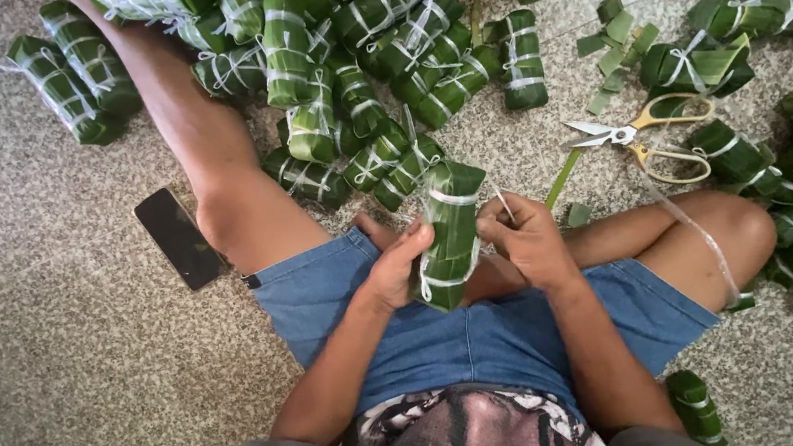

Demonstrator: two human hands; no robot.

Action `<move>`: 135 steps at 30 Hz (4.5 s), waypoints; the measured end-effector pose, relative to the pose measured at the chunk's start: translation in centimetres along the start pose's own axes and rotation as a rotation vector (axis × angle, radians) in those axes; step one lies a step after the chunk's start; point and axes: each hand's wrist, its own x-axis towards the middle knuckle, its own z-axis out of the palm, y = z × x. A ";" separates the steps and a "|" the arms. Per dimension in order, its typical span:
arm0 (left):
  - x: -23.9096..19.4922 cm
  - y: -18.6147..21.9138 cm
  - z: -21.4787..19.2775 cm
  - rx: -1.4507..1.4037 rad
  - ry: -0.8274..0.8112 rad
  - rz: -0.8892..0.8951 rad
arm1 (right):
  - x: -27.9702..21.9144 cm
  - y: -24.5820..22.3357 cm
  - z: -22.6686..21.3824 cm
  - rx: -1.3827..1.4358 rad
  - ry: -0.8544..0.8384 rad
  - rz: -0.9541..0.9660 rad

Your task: Tying string around leaf-wrapped food items to secure them

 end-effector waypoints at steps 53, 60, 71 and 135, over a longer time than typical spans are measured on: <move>-4.7 7.4 2.4 1.314 -0.094 0.499 | -1.9 9.0 -5.8 -1.000 -0.215 -0.438; -3.2 7.8 1.9 1.335 0.021 0.419 | -4.5 -2.2 0.7 -0.757 -0.134 -0.268; -3.3 8.3 2.8 1.529 -0.163 0.645 | -6.3 -15.7 3.9 -1.021 -0.247 -0.560; 13.9 -2.2 4.1 0.102 0.038 0.399 | -0.4 2.1 -0.3 -0.612 0.406 0.050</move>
